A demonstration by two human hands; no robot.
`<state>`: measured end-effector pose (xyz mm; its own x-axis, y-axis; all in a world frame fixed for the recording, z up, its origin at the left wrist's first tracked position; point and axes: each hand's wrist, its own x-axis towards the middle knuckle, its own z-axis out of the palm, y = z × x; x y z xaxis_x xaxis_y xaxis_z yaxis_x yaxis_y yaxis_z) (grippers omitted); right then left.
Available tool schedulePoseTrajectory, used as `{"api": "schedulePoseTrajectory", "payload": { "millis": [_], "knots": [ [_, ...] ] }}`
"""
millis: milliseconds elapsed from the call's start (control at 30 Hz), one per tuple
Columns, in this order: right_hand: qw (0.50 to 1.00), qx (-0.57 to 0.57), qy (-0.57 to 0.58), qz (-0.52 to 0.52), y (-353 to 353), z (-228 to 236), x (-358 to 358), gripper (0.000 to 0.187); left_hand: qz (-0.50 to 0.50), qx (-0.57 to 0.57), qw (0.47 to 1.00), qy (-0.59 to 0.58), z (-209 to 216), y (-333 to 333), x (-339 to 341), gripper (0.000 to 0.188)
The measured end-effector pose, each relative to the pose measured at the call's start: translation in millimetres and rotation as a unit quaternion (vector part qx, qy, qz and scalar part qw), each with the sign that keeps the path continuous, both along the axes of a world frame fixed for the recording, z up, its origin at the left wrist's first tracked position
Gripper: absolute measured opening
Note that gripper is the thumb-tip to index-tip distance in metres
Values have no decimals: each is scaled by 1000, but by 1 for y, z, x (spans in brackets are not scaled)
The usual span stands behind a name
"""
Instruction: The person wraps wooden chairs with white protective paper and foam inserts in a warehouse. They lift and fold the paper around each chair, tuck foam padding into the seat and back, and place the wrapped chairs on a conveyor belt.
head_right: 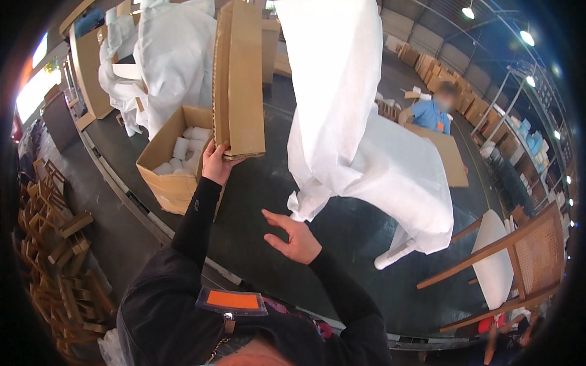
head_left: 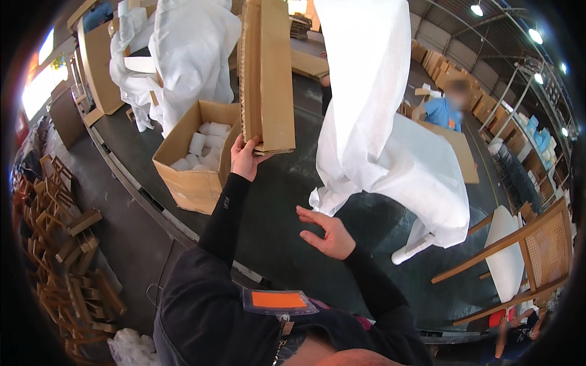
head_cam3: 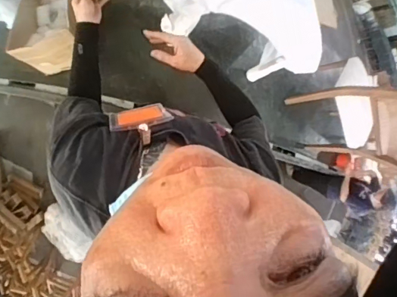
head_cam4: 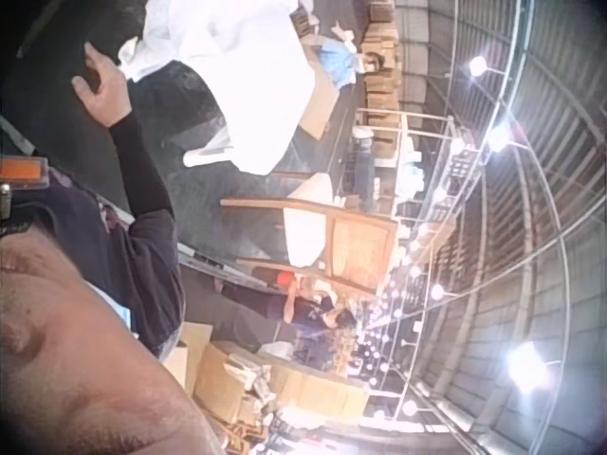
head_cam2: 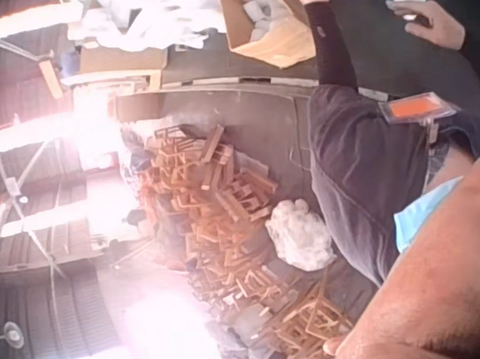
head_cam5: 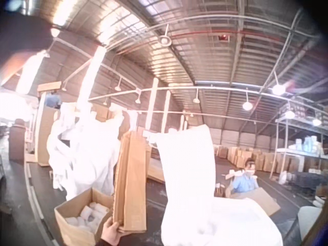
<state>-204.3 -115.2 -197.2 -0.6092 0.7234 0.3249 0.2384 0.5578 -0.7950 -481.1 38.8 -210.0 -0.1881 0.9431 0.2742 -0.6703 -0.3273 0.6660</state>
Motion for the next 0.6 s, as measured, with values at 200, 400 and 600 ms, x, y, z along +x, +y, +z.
{"api": "schedulePoseTrajectory", "payload": {
  "millis": [200, 400, 600],
  "knots": [
    [956, 294, -12, 5, -7, 175, -28, 50, 129, 146, 981, 23, 77, 24, -47, 44],
    [886, 406, 173, -141, 35, 361, -13, 75, 189, 255, 935, 156, 124, 54, -115, 55],
    [930, 287, -17, -228, 22, 467, -15, 93, 238, 332, 859, 309, 154, 60, -152, 57]
  ]
}}
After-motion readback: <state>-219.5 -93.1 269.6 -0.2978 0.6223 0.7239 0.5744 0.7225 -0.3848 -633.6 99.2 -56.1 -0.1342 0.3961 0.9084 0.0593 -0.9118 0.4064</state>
